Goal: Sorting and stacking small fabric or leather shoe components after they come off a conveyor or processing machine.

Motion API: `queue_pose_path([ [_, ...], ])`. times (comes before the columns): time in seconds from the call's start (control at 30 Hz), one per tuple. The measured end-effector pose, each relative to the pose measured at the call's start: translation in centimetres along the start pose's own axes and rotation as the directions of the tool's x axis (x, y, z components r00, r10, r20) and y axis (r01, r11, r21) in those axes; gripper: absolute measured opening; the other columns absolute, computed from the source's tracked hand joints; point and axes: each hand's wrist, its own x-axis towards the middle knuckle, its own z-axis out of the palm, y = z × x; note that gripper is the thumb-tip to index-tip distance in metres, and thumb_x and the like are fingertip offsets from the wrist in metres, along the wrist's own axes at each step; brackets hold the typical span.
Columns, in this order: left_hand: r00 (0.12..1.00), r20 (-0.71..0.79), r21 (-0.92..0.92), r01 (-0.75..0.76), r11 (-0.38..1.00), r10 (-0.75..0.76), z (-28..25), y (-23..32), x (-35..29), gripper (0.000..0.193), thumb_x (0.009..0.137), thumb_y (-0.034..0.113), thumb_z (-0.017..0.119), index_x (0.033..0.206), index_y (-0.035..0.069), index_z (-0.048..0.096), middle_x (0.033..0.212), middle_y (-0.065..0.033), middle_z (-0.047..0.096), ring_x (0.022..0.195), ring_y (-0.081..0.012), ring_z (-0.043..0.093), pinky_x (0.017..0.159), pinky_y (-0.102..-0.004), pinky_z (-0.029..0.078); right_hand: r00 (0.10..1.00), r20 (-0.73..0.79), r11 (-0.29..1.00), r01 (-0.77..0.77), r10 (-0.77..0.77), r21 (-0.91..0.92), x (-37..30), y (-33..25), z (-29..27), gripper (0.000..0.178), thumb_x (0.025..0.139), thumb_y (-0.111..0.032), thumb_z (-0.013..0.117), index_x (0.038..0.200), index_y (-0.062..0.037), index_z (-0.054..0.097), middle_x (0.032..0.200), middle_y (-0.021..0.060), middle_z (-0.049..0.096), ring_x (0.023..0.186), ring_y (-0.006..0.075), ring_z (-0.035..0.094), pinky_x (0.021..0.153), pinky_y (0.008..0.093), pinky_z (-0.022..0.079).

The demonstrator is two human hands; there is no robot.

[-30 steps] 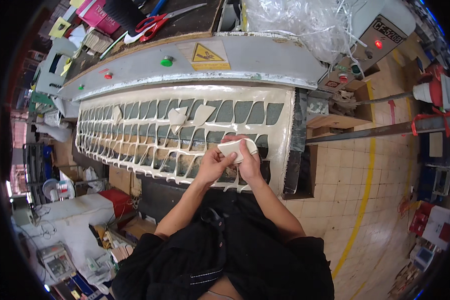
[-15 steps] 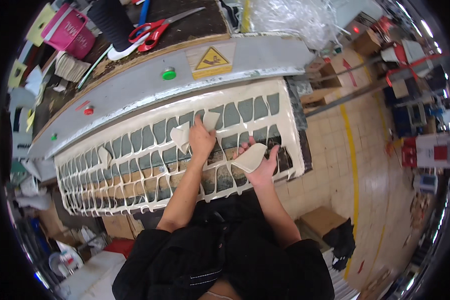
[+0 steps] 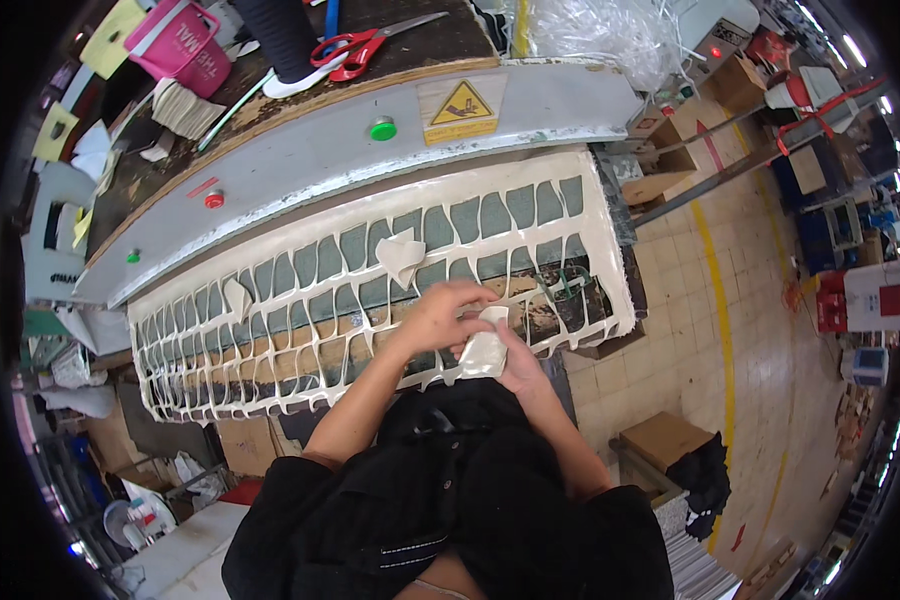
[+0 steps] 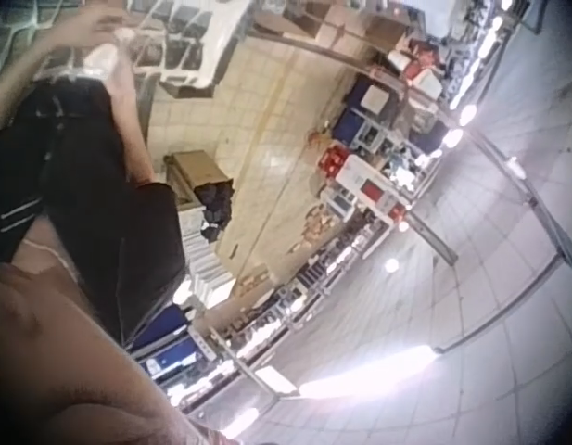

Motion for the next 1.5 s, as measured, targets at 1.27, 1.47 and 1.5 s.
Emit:
queue_pose_path([
  [1.27, 0.796, -0.370, -0.570, 0.213, 0.794, -0.479, 1.7, -4.5, -6.6, 0.036, 0.109, 0.010, 0.066, 0.141, 0.005, 0.049, 0.108, -0.0124, 0.080, 0.090, -0.0129, 0.074, 0.075, -0.0297, 0.059, 0.982, -0.003, 0.936, 0.177, -0.187, -0.305, 0.4, 0.8, 1.9, 0.038, 0.111, -0.024, 0.066, 0.143, -0.0055, 0.059, 0.103, 0.0051, 0.068, 0.093, 0.0161, 0.066, 0.081, 0.0332, 0.055],
  [1.47, 0.857, -0.341, -0.492, 0.187, 0.850, -0.386, -0.4, -2.7, -15.7, 0.018, 0.108, 0.009, 0.068, 0.122, 0.003, 0.059, 0.106, -0.0084, 0.078, 0.095, -0.0123, 0.072, 0.081, -0.0293, 0.057, 0.996, 0.024, 0.908, 0.089, -0.088, -0.410, 2.7, 6.2, 5.2, 0.035, 0.105, -0.020, 0.076, 0.136, -0.0061, 0.067, 0.119, 0.0060, 0.073, 0.107, 0.0180, 0.072, 0.096, 0.0342, 0.057],
  [1.5, 0.859, -0.384, -0.423, 0.164, 0.891, -0.339, -1.4, -2.9, -17.8, 0.016, 0.108, 0.008, 0.068, 0.121, 0.003, 0.061, 0.106, -0.0071, 0.077, 0.098, -0.0120, 0.071, 0.084, -0.0295, 0.056, 0.997, 0.053, 0.815, 0.072, -0.051, -0.575, 3.2, 7.2, 6.3, 0.035, 0.103, -0.016, 0.077, 0.134, -0.0049, 0.067, 0.119, 0.0062, 0.074, 0.108, 0.0178, 0.072, 0.097, 0.0341, 0.057],
])
